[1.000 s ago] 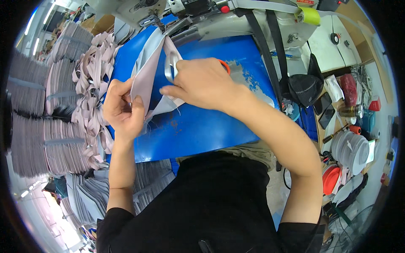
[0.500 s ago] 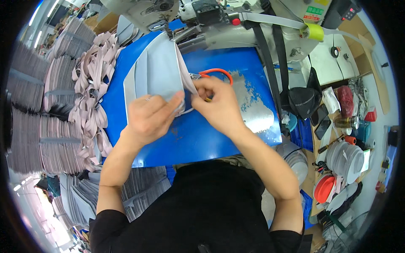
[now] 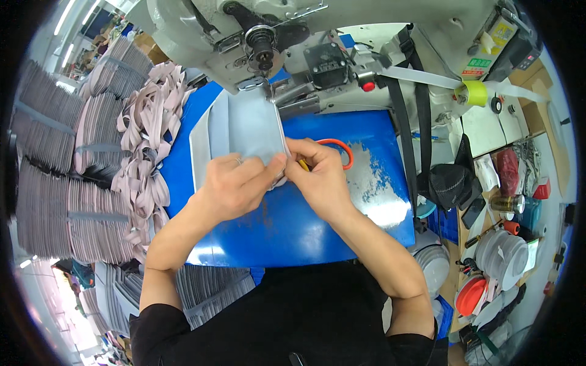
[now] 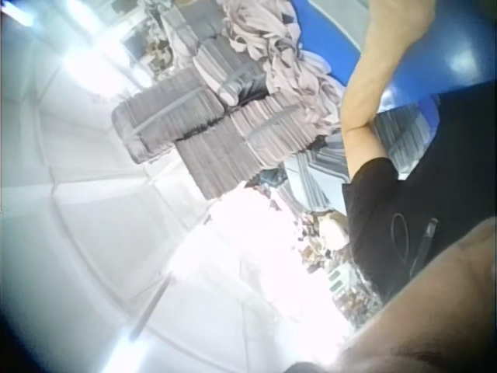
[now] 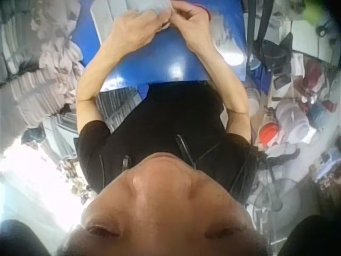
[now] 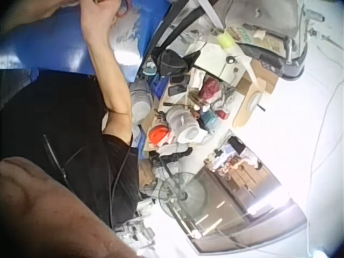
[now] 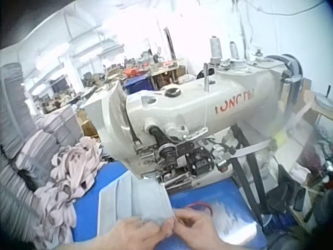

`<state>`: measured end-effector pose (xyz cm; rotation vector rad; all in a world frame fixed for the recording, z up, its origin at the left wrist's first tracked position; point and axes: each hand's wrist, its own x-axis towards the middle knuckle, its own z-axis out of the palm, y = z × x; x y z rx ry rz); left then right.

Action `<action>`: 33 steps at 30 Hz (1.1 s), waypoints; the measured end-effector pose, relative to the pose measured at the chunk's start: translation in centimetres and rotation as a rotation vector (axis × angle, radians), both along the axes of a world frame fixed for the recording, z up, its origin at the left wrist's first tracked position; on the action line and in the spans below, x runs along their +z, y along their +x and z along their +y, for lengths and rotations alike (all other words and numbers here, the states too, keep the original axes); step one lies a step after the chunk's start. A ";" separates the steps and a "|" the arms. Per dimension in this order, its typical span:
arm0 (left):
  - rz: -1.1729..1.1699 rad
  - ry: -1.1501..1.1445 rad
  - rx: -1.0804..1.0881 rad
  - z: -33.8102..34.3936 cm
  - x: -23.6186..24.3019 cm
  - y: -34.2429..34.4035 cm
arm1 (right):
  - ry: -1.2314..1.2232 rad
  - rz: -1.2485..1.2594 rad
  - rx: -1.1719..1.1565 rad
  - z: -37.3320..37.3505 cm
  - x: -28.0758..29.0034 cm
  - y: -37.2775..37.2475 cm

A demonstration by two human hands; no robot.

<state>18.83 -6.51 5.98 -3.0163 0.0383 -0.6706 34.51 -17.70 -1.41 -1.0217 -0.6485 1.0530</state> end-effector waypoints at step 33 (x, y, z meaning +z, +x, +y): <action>0.253 -0.036 0.074 6.6 5.2 0.8 | -0.193 0.064 -0.144 4.4 1.6 0.2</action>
